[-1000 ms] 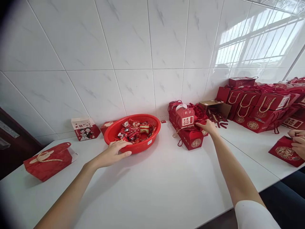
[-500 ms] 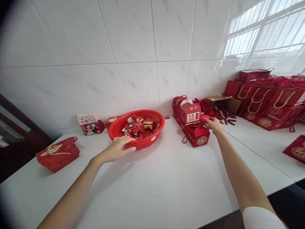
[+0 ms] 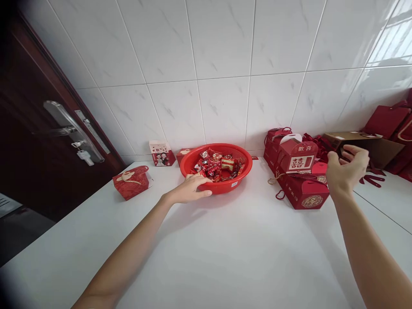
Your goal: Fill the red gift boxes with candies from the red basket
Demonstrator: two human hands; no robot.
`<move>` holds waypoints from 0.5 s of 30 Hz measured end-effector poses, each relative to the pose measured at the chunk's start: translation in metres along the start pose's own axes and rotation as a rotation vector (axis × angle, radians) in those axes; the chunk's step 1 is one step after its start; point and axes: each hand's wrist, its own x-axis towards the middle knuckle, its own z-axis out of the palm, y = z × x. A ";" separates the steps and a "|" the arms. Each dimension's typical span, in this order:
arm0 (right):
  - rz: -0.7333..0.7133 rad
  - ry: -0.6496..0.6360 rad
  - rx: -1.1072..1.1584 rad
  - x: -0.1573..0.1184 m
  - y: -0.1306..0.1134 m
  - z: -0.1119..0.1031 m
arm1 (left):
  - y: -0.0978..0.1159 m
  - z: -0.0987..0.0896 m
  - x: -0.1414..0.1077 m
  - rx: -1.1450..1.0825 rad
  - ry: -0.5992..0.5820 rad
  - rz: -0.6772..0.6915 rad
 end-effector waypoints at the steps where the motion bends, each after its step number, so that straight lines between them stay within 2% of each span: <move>1: -0.112 -0.020 0.078 -0.012 -0.014 -0.001 | 0.000 0.000 0.000 0.000 -0.002 0.001; 5: -0.557 -0.166 0.258 -0.079 -0.052 -0.001 | -0.002 -0.001 -0.003 -0.035 -0.014 -0.001; 7: -0.821 -0.315 0.269 -0.120 -0.057 0.002 | -0.004 -0.003 -0.002 -0.080 -0.024 -0.007; 8: -0.909 -0.435 0.272 -0.141 -0.057 0.004 | -0.006 -0.005 -0.001 -0.114 -0.037 -0.005; 11: -1.092 -0.776 0.333 -0.200 -0.052 0.008 | -0.010 -0.022 0.007 -0.210 -0.117 0.020; 13: -1.151 -0.913 0.363 -0.229 -0.046 0.008 | -0.013 -0.044 0.009 -0.216 -0.173 0.020; 15: -1.159 -1.011 0.375 -0.248 -0.039 0.005 | -0.017 -0.072 -0.001 -0.169 -0.188 -0.020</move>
